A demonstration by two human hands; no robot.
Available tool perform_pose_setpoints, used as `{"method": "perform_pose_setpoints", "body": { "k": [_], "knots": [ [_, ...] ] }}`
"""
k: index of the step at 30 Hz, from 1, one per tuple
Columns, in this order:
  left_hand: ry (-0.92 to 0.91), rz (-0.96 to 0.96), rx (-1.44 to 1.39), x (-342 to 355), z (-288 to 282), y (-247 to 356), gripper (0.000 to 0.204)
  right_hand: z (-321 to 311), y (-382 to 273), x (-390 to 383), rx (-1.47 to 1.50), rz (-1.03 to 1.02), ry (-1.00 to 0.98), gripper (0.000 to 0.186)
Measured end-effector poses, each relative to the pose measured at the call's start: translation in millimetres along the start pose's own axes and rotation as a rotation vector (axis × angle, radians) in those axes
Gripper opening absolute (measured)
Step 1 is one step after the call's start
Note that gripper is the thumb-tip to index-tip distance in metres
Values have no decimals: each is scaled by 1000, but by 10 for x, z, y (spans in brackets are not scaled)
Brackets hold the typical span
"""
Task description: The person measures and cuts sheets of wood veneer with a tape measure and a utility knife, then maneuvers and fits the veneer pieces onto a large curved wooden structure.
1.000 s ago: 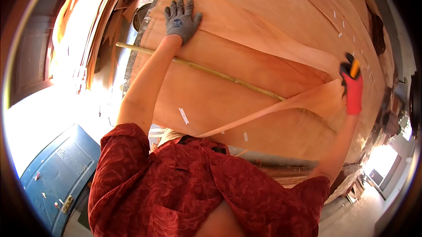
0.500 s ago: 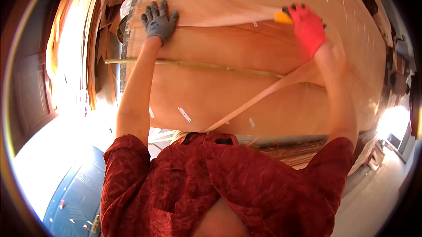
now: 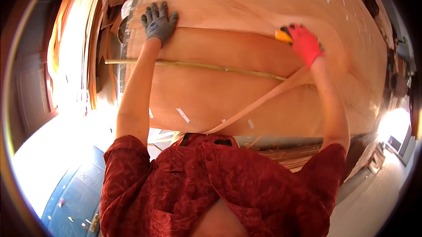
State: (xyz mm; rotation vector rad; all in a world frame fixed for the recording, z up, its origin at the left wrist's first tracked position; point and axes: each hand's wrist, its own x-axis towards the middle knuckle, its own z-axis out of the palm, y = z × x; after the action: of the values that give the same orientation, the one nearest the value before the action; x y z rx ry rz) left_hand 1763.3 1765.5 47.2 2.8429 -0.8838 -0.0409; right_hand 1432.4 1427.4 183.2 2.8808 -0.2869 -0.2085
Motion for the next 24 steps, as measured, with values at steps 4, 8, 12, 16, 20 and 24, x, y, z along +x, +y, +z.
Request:
{"method": "perform_pose_setpoints", "body": {
  "k": [4,8,12,16,20,24],
  "knots": [
    [40,-1,3,-35,-34,-7,73,-100,-98,-71,724,171,-60,57],
    [82,-17,-3,-68,-48,-21,71,-839,-348,398,1430,394,-427,59],
    [99,-27,-32,-90,-76,-11,70,-951,-778,879,1594,343,-487,63],
    [113,-39,-83,-99,-84,16,71,-1108,-1243,1377,1763,102,-394,60],
    [127,-56,-134,-106,-97,1,71,-1095,-1492,1836,2037,36,-475,49],
    [105,-81,-157,-110,-100,-3,71,-1089,-1575,2015,2325,-168,-470,51]
  ]
}}
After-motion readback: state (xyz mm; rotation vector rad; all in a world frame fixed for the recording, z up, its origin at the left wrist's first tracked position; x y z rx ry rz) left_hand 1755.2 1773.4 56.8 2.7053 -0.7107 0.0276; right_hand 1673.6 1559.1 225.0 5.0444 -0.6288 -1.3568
